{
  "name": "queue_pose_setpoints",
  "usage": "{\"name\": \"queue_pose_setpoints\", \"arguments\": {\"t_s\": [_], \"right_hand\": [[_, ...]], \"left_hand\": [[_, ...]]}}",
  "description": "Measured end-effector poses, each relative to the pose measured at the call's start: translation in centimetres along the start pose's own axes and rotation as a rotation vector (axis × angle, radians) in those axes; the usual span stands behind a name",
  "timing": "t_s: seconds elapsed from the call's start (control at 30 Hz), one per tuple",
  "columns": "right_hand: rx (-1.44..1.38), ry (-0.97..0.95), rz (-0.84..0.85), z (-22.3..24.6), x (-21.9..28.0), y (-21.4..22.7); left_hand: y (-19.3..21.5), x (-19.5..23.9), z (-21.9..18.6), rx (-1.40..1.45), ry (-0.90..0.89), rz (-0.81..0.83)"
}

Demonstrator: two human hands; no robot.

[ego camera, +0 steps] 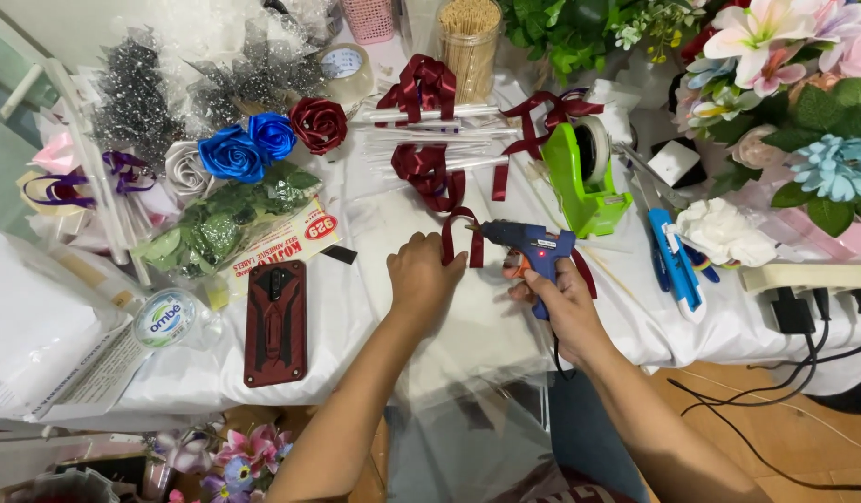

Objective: The person attaches a maroon ribbon to a white plastic bag using a hot glue gun, then inserts a clear plastic rod into the ribbon loop to form a handle. The person repeats this process for a second bag.

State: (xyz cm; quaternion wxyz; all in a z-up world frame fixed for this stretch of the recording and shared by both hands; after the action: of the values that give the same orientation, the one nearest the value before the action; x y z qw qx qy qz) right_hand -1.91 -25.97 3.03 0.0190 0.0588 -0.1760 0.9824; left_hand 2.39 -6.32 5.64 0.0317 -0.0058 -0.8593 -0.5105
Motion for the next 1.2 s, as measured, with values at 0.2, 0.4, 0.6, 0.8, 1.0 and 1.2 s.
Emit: {"name": "queue_pose_setpoints", "arguments": {"t_s": [0.2,0.4,0.6,0.8,1.0,1.2], "right_hand": [[0.047,-0.005,0.003,-0.5,-0.2,0.8],[0.127,0.005,0.051,0.5,0.4,0.2],[0.166,-0.096,0.087,1.2,0.0,-0.3],[0.181,-0.132,0.106,0.7,-0.6,-0.5],[0.184,-0.131,0.134,0.6,-0.9,-0.8],[0.168,-0.112,0.143,0.1,-1.2,-0.7]], "left_hand": [[-0.3,-0.5,0.5,0.045,0.04,-0.005],[-2.5,-2.9,3.5,0.147,0.078,0.056],[-2.4,-3.5,4.5,0.194,0.074,0.145],[-2.1,-3.3,4.4,0.216,0.05,0.154],[-2.7,-3.5,4.9,0.224,0.05,0.175],[-2.8,-3.2,5.0,0.252,0.051,0.156]]}}
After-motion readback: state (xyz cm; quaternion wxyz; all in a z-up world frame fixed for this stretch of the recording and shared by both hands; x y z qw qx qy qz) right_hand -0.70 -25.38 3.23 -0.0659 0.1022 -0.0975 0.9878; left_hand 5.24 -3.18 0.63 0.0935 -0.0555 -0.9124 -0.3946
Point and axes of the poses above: each hand's wrist, its own x-axis away from the middle knuckle, its own y-axis out of the back of the hand, z = x × y, the point moved 4 cm from there along -x, towards the middle knuckle, and after that the axes turned 5 degrees about -x, right-handed, at the moved point
